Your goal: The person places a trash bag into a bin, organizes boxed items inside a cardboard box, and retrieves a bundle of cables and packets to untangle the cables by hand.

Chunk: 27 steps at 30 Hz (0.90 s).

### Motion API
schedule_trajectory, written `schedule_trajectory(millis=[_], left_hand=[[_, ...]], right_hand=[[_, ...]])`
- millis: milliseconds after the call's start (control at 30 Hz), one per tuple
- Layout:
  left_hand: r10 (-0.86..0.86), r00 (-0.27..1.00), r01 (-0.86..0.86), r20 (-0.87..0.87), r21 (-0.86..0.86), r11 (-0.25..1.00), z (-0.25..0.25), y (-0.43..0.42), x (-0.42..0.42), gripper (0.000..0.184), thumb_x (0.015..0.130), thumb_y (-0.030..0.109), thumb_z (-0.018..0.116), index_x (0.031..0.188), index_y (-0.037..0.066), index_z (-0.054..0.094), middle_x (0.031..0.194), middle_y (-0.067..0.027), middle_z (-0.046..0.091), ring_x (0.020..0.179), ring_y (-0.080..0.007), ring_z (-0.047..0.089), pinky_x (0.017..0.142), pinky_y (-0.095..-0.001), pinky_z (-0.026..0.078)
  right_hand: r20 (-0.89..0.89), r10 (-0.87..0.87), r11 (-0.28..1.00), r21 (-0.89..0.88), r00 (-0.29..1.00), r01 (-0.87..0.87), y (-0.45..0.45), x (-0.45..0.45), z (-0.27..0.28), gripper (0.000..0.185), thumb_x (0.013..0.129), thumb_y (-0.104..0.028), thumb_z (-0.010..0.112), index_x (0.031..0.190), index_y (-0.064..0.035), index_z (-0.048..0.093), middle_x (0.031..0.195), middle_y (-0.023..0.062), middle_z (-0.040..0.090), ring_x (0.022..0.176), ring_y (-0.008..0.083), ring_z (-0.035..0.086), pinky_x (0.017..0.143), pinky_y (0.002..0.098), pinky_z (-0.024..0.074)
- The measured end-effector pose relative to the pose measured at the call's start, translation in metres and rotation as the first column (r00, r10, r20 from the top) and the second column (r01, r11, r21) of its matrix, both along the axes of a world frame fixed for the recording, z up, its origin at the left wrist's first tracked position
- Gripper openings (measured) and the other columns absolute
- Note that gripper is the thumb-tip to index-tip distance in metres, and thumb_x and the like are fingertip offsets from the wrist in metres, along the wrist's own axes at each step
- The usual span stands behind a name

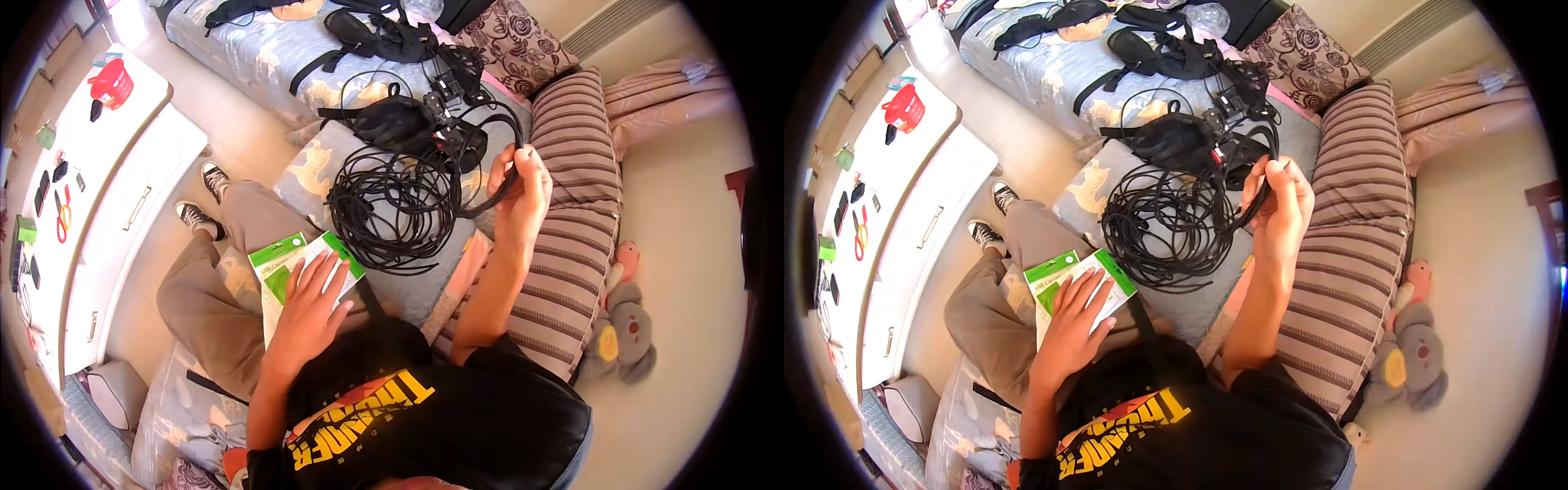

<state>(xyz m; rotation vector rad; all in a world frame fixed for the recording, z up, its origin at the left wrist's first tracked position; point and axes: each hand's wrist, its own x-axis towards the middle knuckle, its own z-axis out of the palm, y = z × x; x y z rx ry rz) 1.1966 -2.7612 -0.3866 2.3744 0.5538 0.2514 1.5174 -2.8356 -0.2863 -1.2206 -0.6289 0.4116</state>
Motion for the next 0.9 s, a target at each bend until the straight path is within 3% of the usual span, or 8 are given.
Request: schedule_trajectory(millis=[167, 400, 433, 533, 567, 667, 700, 900], left_hand=[[-0.003, 0.970, 0.045, 0.245, -0.166, 0.985, 0.014, 0.007, 0.033, 0.069, 0.099, 0.014, 0.062, 0.162, 0.006, 0.036, 0.167, -0.0173, 0.034, 0.154, -0.0377, 0.032, 0.127, -0.0458, 0.023], [0.430, 0.700, -0.223, 0.570, -0.398, 0.890, -0.015, 0.020, 0.094, 0.100, 0.095, 0.017, 0.073, 0.167, 0.001, 0.005, 0.172, -0.0255, 0.014, 0.159, -0.0375, 0.018, 0.129, -0.0515, 0.015], [0.534, 0.664, -0.167, 0.523, -0.593, 0.788, -0.023, 0.025, 0.100, 0.110, 0.092, 0.019, 0.079, 0.166, -0.001, 0.000, 0.170, -0.0291, 0.013, 0.158, -0.0403, 0.018, 0.129, -0.0482, 0.016], [0.590, 0.677, 0.172, 0.440, -0.874, 0.455, -0.031, 0.045, 0.096, 0.081, 0.098, 0.012, 0.073, 0.161, -0.003, 0.025, 0.150, -0.0200, 0.049, 0.136, -0.0275, 0.053, 0.117, -0.0416, 0.041], [0.597, 0.658, 0.118, 0.458, -0.847, 0.519, -0.026, 0.047, 0.096, 0.050, 0.105, 0.014, 0.065, 0.148, -0.003, 0.048, 0.113, -0.0067, 0.066, 0.101, -0.0117, 0.063, 0.090, -0.0280, 0.052], [0.701, 0.599, 0.258, 0.389, -0.921, 0.291, -0.023, 0.050, 0.079, 0.034, 0.109, 0.022, 0.059, 0.133, -0.002, 0.062, 0.082, 0.0042, 0.052, 0.075, -0.0047, 0.049, 0.069, -0.0230, 0.043], [0.769, 0.531, 0.319, 0.355, -0.925, 0.207, -0.017, 0.047, 0.078, 0.033, 0.112, 0.028, 0.054, 0.123, -0.001, 0.065, 0.072, 0.0078, 0.035, 0.064, -0.0028, 0.031, 0.059, -0.0233, 0.029], [0.847, 0.430, 0.385, 0.313, -0.912, 0.142, 0.011, 0.049, 0.049, 0.028, 0.112, 0.031, 0.055, 0.115, 0.004, 0.062, 0.074, 0.0078, 0.035, 0.059, -0.0035, 0.028, 0.057, -0.0233, 0.028]], right_hand=[[0.015, 0.038, 0.991, 0.126, 0.999, -0.040, -0.002, -0.010, 0.026, 0.027, 0.105, -0.026, 0.047, 0.093, -0.0043, 0.058, 0.062, 0.0037, 0.051, 0.053, 0.0110, 0.040, 0.051, 0.0265, 0.0325], [-0.213, 0.348, 0.888, 0.388, 0.913, -0.247, -0.003, -0.019, 0.036, 0.028, 0.107, -0.028, 0.048, 0.087, -0.0100, 0.052, 0.063, -0.0058, 0.035, 0.056, 0.0064, 0.029, 0.050, 0.0243, 0.0239], [-0.247, 0.403, 0.862, 0.425, 0.881, -0.275, -0.003, -0.019, 0.034, 0.027, 0.107, -0.028, 0.048, 0.087, -0.0102, 0.052, 0.064, -0.0057, 0.034, 0.057, 0.0066, 0.030, 0.050, 0.0245, 0.0241], [-0.332, 0.484, 0.819, 0.498, 0.810, -0.285, -0.004, -0.015, 0.029, 0.026, 0.107, -0.027, 0.050, 0.088, -0.0105, 0.053, 0.065, -0.0053, 0.034, 0.058, 0.0069, 0.030, 0.050, 0.0249, 0.0247], [-0.357, 0.497, 0.810, 0.517, 0.791, -0.276, -0.003, -0.013, 0.028, 0.025, 0.107, -0.027, 0.050, 0.088, -0.0106, 0.053, 0.066, -0.0051, 0.034, 0.058, 0.0070, 0.031, 0.050, 0.0250, 0.0249], [-0.386, 0.512, 0.810, 0.514, 0.768, -0.282, 0.002, -0.010, 0.020, 0.024, 0.107, -0.026, 0.051, 0.088, -0.0110, 0.053, 0.065, -0.0052, 0.034, 0.057, 0.0071, 0.031, 0.050, 0.0251, 0.0254], [-0.377, 0.528, 0.808, 0.499, 0.761, -0.313, 0.004, -0.009, 0.016, 0.024, 0.107, -0.027, 0.051, 0.088, -0.0113, 0.053, 0.065, -0.0054, 0.035, 0.057, 0.0071, 0.031, 0.050, 0.0250, 0.0254], [-0.469, 0.517, 0.825, 0.495, 0.716, -0.272, 0.018, -0.016, -0.013, 0.023, 0.107, -0.028, 0.051, 0.090, -0.0117, 0.052, 0.066, -0.0055, 0.034, 0.058, 0.0073, 0.032, 0.051, 0.0249, 0.0255]])
